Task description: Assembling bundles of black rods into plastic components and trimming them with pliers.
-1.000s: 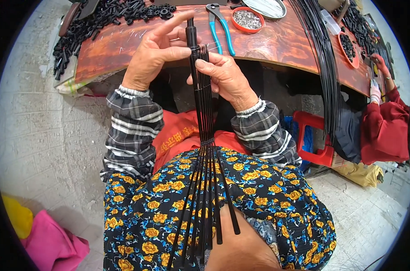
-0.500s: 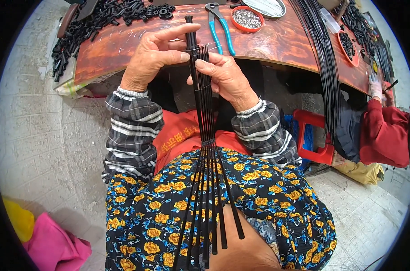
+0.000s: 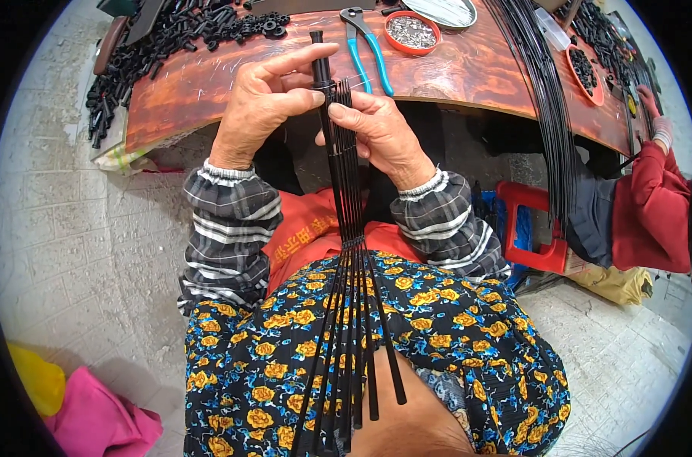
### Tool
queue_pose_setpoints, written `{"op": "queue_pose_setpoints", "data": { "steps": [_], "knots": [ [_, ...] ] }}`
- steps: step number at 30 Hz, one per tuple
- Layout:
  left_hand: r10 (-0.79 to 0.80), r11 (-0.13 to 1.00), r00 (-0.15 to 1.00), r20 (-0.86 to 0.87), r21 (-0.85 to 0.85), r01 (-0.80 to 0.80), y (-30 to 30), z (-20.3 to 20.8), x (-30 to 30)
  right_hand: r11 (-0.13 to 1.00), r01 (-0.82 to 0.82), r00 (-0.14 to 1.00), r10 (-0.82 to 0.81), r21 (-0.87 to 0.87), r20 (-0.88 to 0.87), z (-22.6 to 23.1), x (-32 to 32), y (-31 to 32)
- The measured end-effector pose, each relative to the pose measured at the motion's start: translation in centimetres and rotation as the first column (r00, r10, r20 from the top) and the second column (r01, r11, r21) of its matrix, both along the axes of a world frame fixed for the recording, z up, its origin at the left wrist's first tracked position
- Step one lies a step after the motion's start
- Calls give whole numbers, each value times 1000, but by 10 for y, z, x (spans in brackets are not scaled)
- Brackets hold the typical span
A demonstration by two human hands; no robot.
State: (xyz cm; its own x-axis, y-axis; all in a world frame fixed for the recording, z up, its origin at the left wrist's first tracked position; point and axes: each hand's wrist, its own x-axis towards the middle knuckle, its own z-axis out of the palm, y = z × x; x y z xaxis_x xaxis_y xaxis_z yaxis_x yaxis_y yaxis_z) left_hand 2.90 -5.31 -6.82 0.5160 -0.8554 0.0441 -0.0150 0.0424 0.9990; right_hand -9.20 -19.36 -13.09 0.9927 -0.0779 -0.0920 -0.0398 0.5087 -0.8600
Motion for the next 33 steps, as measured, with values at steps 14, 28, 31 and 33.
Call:
{"op": "queue_pose_setpoints", "data": {
  "steps": [14, 28, 31, 33],
  "knots": [
    [13, 1000, 1000, 11, 22, -14, -4, -4, 2, 999, 30, 1000, -30, 34, -7, -4, 0, -1],
    [45, 999, 999, -31, 4, -45, -8, 0, -1, 999, 26, 1000, -27, 18, 11, -2, -1, -2],
    [42, 999, 998, -37, 6, -42, -7, 2, -4, 1000, 25, 999, -25, 17, 21, -1, -2, -3],
    [52, 999, 998, -46, -6, -52, -6, 2, -4, 999, 36, 999, -36, 6, 28, -5, -2, -2]
  ]
}}
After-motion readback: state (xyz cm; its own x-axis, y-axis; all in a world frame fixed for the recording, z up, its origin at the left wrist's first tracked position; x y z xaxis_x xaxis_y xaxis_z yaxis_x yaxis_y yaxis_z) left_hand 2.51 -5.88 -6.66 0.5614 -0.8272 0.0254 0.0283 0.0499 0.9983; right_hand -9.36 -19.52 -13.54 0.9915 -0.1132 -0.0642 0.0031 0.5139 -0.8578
